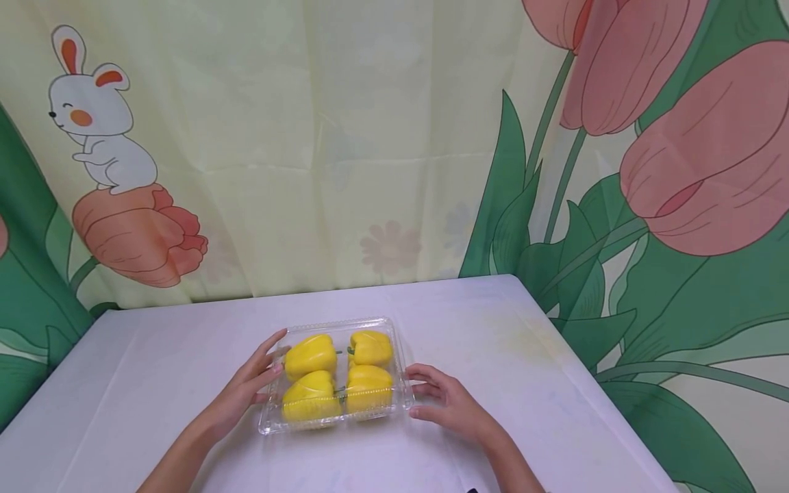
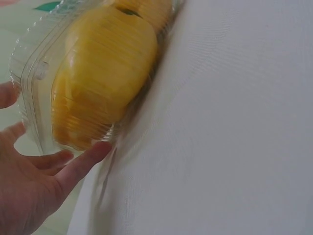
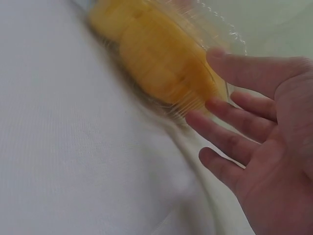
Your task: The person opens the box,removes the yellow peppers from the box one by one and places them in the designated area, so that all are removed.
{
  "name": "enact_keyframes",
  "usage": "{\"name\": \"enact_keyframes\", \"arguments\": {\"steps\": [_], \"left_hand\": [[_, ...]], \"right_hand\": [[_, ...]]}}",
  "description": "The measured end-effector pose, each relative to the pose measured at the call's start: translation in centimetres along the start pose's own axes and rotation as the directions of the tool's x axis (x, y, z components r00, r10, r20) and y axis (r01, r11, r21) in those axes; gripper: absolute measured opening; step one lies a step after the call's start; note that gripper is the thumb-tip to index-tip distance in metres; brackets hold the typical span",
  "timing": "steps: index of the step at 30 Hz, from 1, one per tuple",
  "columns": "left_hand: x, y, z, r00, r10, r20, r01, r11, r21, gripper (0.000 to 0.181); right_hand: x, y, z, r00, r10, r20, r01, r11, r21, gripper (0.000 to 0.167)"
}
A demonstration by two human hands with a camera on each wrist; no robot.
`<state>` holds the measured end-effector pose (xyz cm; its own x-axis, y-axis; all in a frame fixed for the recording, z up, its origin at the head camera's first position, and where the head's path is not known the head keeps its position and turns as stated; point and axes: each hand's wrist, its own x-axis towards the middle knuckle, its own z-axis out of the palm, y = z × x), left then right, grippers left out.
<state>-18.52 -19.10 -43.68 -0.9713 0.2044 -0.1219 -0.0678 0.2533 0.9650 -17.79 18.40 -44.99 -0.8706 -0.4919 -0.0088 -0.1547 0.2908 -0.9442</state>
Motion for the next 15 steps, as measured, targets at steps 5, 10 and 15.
{"name": "enact_keyframes", "arguments": {"steps": [5,10,15], "left_hand": [[0.04,0.12,-0.01,1.000,0.000,-0.001,0.000,1.000,-0.009,0.060],[0.08,0.01,0.08,1.000,-0.010,-0.013,0.010,1.000,-0.008,0.058],[0.12,-0.14,0.20,0.999,-0.024,-0.028,0.024,1.000,-0.009,0.057]], "right_hand": [[0.03,0.08,0.10,1.000,0.007,0.013,-0.007,0.999,0.041,0.062],[-0.05,0.01,0.21,1.000,0.010,0.023,-0.012,0.998,0.064,0.059],[-0.04,0.18,0.32,1.000,-0.012,0.026,0.010,0.997,0.079,0.056]]}}
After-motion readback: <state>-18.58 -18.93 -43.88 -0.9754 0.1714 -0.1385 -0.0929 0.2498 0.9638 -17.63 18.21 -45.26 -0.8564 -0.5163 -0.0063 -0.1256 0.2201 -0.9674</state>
